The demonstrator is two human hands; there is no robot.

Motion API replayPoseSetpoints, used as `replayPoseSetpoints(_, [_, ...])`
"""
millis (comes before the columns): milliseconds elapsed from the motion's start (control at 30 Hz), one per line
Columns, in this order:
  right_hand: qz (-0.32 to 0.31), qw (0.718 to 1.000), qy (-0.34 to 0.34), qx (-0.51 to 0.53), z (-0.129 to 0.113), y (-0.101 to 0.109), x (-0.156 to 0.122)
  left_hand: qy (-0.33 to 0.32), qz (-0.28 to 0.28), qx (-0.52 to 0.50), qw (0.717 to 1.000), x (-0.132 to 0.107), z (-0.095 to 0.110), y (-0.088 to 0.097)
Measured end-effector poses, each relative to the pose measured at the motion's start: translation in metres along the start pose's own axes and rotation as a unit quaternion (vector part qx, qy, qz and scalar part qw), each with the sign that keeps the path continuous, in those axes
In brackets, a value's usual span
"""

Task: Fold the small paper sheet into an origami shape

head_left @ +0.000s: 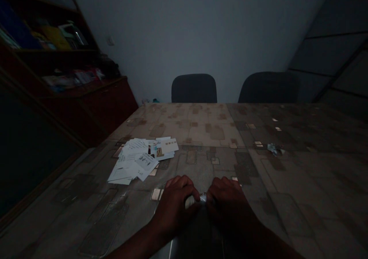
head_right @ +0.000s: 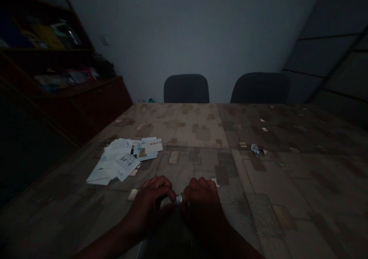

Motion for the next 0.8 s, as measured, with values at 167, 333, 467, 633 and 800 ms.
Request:
replayPoseSetpoints(167, [-0.004,1.0,-0.011,0.015,-0.0001,0.0017,0.0005,0.009,0.001,0.01,1.0,0.0012,0.0009,-0.0004])
replayPoseSetpoints(333, [-0.002,1.0,-0.007,0.014,0.0001,0.0013,-0.0006,0.011,-0.002,0.015,1.0,0.0007,0.0045,-0.0001])
replayPoseSetpoints(467, [0.007,1.0,-0.012,-0.006,0.0027,-0.0013,-0.0015,0.015,0.003,0.028,0.999,0.0015,0.0065,0.0006])
replayPoseSetpoints(633, [0.009,1.0,-0.01,0.014,0.0028,-0.0008,-0.0008,0.025,-0.004,0.039,0.999,0.0043,0.0047,0.0])
replayPoseSetpoints(800, [0.013,0.999,-0.018,0.044,0.0045,0.001,-0.0012,0.024,-0.02,0.022,0.999,0.0022,0.0029,0.0012])
Point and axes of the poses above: each hand's wrist, its own x-axis towards the middle knuckle, its own y-axis out of the back of the hand, z = x × y, the point moved 9 cm from there along x, towards the middle knuckle, and after that the axes turned 7 degrees about x, right-handed, at the moved point
